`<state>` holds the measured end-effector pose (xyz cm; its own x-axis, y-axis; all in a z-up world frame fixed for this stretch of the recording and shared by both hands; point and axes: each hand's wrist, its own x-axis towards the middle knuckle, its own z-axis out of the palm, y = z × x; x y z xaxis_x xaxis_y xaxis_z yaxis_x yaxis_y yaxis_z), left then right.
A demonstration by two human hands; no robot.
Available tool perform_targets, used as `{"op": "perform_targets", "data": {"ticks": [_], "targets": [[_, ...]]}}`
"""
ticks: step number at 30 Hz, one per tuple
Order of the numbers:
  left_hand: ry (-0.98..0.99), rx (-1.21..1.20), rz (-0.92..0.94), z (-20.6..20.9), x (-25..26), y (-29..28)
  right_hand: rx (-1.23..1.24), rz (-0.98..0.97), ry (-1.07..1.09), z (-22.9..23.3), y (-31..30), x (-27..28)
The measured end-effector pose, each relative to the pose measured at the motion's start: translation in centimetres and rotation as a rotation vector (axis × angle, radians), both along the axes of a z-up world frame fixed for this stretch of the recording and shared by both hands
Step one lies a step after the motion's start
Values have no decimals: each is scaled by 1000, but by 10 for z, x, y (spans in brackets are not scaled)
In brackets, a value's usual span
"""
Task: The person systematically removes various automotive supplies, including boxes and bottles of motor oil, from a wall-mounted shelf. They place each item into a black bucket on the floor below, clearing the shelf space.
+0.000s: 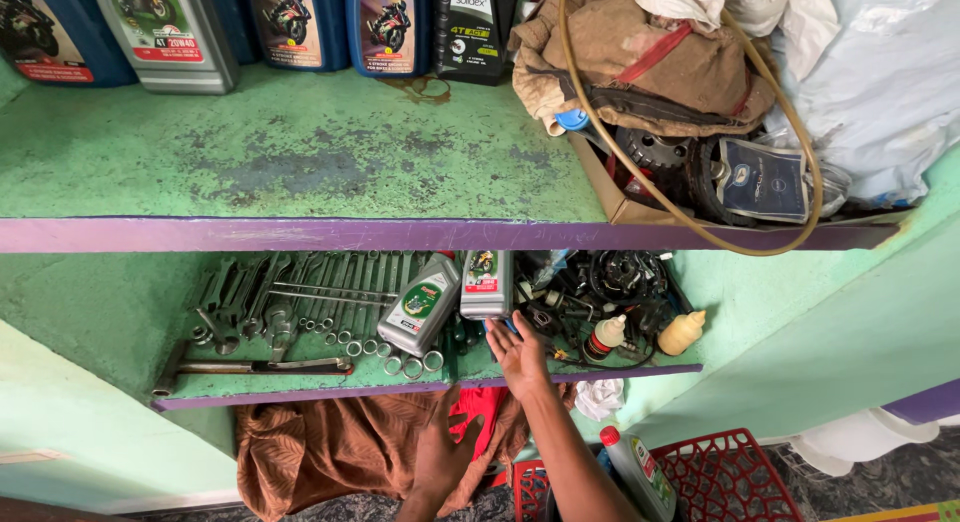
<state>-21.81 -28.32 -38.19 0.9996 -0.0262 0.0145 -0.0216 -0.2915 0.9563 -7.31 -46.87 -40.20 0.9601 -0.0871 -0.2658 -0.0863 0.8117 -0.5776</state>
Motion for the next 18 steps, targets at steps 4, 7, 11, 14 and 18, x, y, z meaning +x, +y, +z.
{"op": "perform_targets", "data": {"ticks": [4,7,11,14,18], "targets": [[-3,-4,1,5,5,-2,-38,1,84,3,-2,-16],[-13,3,10,6,9,-4,-29,3,82,8,-6,-22],[-74,-3,-3,12,13,-4,-43,13,79,25,-6,-36],[-107,-72,24,24,15,-7,-168,36,2,53,-2,-59],[-279,-202,-22,57,19,1,-413,85,-120,101,5,-88]]}}
